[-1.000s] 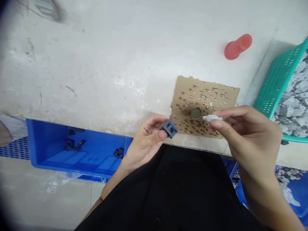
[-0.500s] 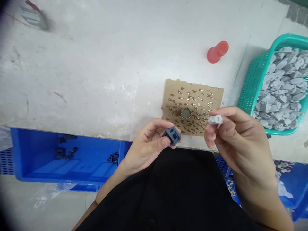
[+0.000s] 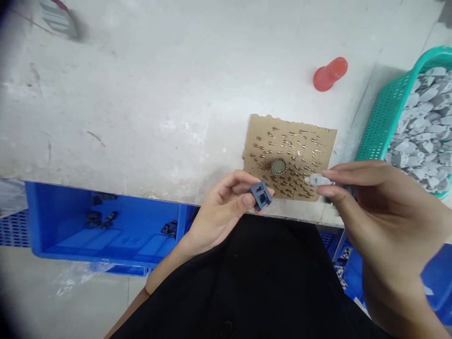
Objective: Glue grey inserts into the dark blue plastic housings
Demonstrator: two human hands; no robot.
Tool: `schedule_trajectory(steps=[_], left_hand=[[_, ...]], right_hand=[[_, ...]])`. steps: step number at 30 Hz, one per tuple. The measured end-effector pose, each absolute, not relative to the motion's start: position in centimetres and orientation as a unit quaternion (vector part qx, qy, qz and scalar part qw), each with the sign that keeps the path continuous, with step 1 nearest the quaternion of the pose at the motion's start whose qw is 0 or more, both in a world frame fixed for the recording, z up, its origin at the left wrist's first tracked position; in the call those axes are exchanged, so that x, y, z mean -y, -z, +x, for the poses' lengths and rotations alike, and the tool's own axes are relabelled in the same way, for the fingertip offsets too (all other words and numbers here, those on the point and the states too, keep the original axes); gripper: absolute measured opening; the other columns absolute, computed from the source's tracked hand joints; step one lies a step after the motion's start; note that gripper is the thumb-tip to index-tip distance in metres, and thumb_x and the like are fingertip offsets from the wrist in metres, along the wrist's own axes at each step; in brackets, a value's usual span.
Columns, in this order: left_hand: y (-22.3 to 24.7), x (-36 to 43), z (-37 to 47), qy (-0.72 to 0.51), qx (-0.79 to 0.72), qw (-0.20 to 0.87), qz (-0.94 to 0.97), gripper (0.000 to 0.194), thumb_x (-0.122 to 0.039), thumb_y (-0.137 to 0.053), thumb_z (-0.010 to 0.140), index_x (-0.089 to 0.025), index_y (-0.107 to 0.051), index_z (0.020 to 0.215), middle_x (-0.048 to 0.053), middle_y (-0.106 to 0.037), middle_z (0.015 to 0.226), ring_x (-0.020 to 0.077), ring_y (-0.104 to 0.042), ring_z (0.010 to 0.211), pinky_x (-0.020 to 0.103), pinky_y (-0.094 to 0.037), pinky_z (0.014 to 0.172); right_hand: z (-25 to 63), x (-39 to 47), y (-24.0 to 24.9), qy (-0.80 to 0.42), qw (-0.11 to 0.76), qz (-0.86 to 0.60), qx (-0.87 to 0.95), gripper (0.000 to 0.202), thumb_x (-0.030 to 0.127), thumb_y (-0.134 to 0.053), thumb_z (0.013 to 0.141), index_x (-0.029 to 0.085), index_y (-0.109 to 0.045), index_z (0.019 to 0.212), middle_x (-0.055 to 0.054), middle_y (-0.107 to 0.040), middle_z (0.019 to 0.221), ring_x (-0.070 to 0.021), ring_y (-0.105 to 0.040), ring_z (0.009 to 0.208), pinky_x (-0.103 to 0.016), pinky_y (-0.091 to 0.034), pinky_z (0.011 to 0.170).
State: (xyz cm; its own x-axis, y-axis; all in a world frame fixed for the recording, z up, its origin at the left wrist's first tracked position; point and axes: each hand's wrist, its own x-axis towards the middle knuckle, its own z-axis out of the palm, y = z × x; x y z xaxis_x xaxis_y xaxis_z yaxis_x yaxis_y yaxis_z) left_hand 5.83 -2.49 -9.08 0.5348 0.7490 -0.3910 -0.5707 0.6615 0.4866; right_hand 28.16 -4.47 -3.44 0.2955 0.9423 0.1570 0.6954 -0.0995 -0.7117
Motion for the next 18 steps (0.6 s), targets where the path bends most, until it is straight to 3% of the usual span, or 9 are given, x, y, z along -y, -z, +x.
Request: schedule_trajectory(steps=[4, 7, 18], left_hand=[[8.6, 3.0, 3.3, -0.394, -0.396, 0.628, 0.542, 0.018, -0.018, -0.072, 0.095, -0.02, -0.067, 0.112, 0.006, -0.079, 0.122, 0.0195, -0.071, 0.123, 0.038, -0.056, 0.108], [9.3, 3.3, 1.8, -0.338, -0.364, 0.485, 0.72, 0.023, -0.009, -0.066, 0.097, -0.018, -0.063, 0.118, 0.008, -0.078, 0.126, 0.0185, -0.068, 0.131, 0.041, -0.051, 0.116], [10.8, 3.4, 1.7, -0.285, -0.367, 0.437, 0.77, 0.02, -0.006, -0.061, 0.098, -0.016, -0.061, 0.115, 0.01, -0.08, 0.118, 0.0189, -0.07, 0.129, 0.042, -0.052, 0.113]], right_hand=[[30.2, 5.4, 5.3, -0.132, 0.275, -0.683, 0.663, 0.015, 0.026, -0.088, 0.077, 0.025, -0.077, 0.088, -0.001, -0.077, 0.091, -0.0153, -0.074, 0.087, -0.029, -0.056, 0.074], [30.7, 6.7, 6.7, -0.139, 0.262, -0.675, 0.676, 0.017, 0.022, -0.088, 0.076, 0.025, -0.078, 0.09, 0.0, -0.078, 0.093, -0.0154, -0.075, 0.085, -0.028, -0.059, 0.073], [29.8, 6.8, 9.0, -0.107, 0.262, -0.657, 0.698, 0.011, 0.021, -0.084, 0.081, 0.021, -0.073, 0.082, 0.001, -0.076, 0.084, -0.0132, -0.074, 0.084, -0.024, -0.058, 0.073]])
